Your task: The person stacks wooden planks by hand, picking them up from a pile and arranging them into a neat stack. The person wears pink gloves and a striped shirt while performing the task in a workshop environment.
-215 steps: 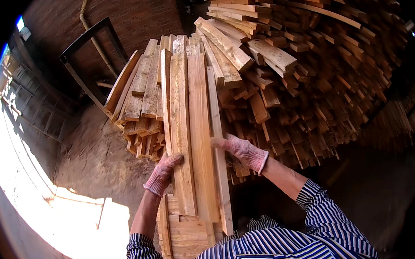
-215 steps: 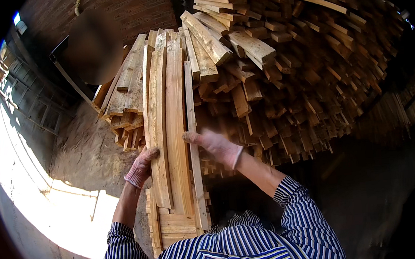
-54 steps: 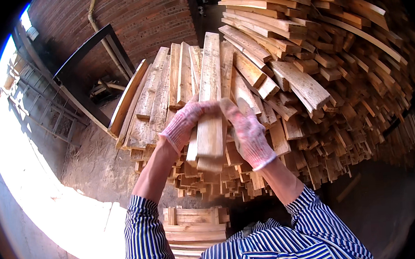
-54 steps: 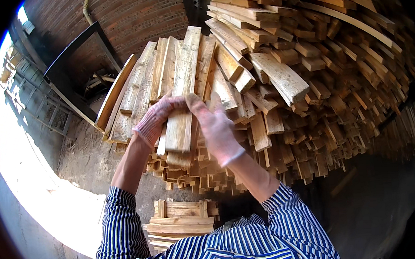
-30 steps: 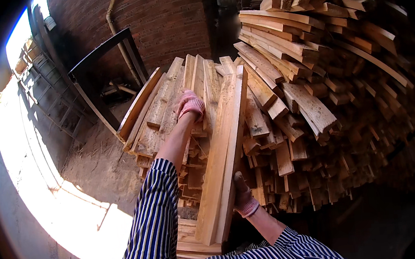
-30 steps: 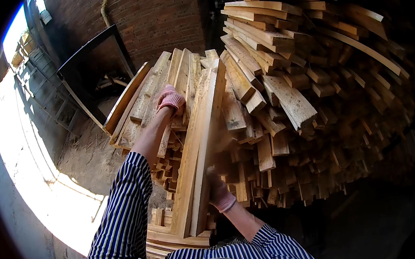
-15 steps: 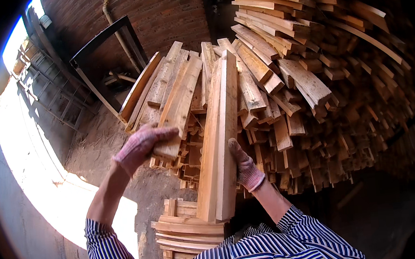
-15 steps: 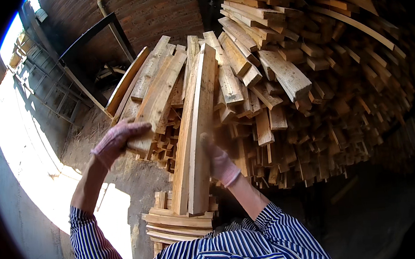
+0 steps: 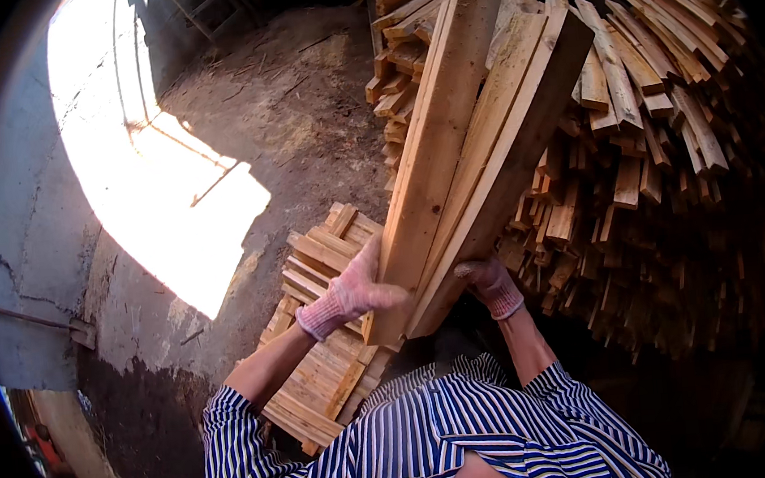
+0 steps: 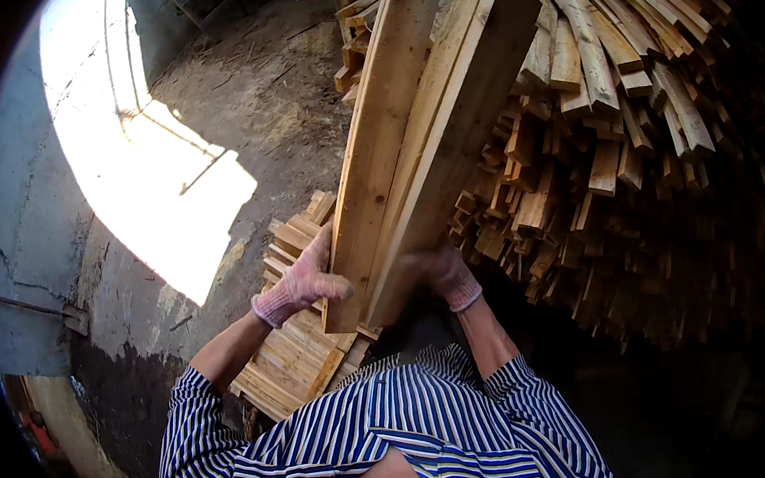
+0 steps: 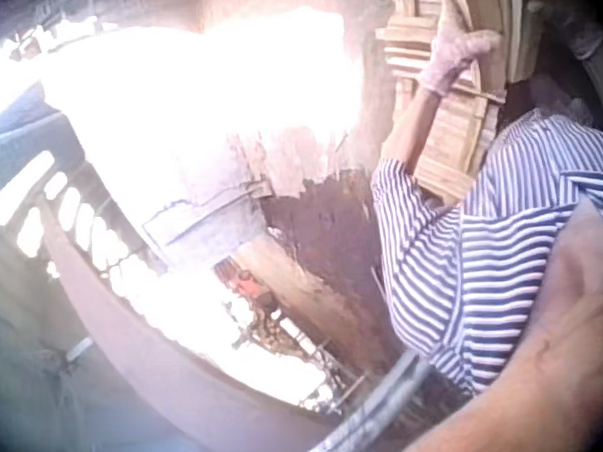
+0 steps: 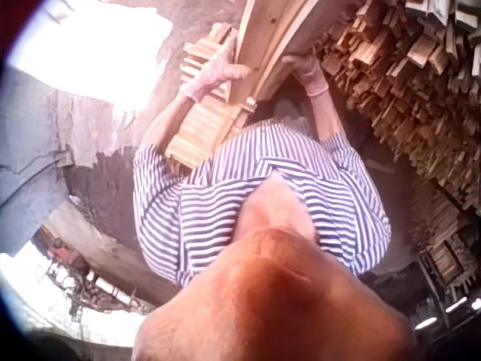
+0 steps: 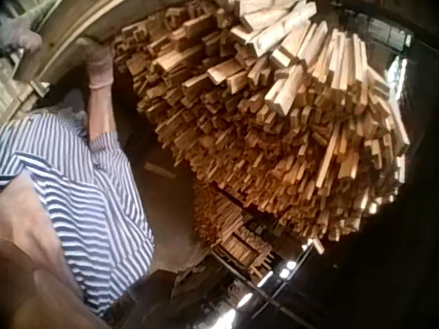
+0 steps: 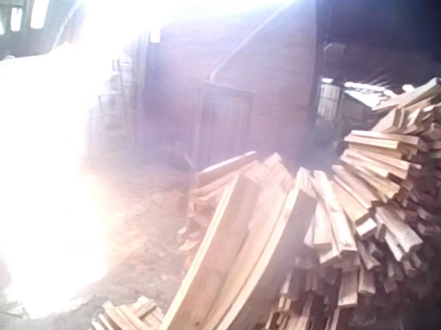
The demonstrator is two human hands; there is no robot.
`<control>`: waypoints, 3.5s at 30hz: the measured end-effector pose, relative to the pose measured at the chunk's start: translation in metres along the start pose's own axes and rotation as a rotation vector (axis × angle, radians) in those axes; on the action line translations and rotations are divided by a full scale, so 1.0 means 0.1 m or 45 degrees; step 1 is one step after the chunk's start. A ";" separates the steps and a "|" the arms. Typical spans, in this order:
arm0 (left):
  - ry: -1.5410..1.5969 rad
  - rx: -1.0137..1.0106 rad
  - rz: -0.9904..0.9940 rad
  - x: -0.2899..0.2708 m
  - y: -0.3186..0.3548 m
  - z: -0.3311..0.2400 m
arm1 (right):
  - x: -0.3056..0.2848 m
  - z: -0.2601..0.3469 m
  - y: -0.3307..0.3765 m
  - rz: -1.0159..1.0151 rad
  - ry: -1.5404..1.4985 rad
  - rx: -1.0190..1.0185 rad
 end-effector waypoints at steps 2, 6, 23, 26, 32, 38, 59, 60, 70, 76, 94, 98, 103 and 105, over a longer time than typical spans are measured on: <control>0.506 -0.154 -0.077 -0.25 -0.26 -0.16 | 0.47 0.15 -0.05 -0.011 0.297 0.165; 0.263 0.010 -0.521 -1.00 0.63 -0.15 | 1.55 -0.10 -0.26 0.280 0.110 0.146; -0.968 -0.991 -0.519 -1.80 3.60 4.25 | 3.15 -4.29 -0.01 0.991 0.564 0.437; -0.831 -1.100 -0.594 -1.87 3.69 4.51 | 3.44 -4.54 0.01 1.093 0.678 0.562; -0.025 -0.630 -1.236 -2.26 3.76 4.05 | 3.84 -4.52 -0.30 1.273 0.482 0.754; 0.309 -0.695 -1.356 -2.21 3.74 4.42 | 3.67 -4.38 0.15 0.581 -0.339 1.067; 0.016 -1.797 -1.876 -1.66 6.89 5.59 | 5.74 -6.32 2.19 0.885 0.933 1.159; -0.053 -1.665 -1.871 -1.73 6.96 5.74 | 5.73 -6.43 2.21 0.733 0.914 1.179; 0.080 -1.422 -1.595 -1.63 7.18 6.55 | 4.55 -6.60 1.81 0.378 0.505 1.188; 0.490 -1.249 -2.004 -1.32 7.77 6.58 | 5.23 -5.80 1.93 0.680 1.452 0.498; -0.628 -2.096 -1.565 -2.08 6.48 6.05 | 4.63 -6.07 1.86 0.378 1.290 0.834; -0.422 -1.744 -1.701 -1.97 6.75 6.14 | 4.60 -6.12 1.89 0.392 1.305 0.868; -0.255 -1.499 -1.740 -1.99 7.11 6.22 | 4.59 -6.19 1.89 0.387 1.426 0.840; -0.255 -1.496 -1.793 -2.03 7.06 6.23 | 4.60 -6.15 1.90 0.364 1.352 0.799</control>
Point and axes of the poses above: each hand's wrist, its own y-axis away from the middle knuckle, its own x-axis out of the palm, z = x × y, the point moved 9 cm from there along -y, towards the middle knuckle, and after that the axes turned 11 degrees about -y, right-handed, at the moved point
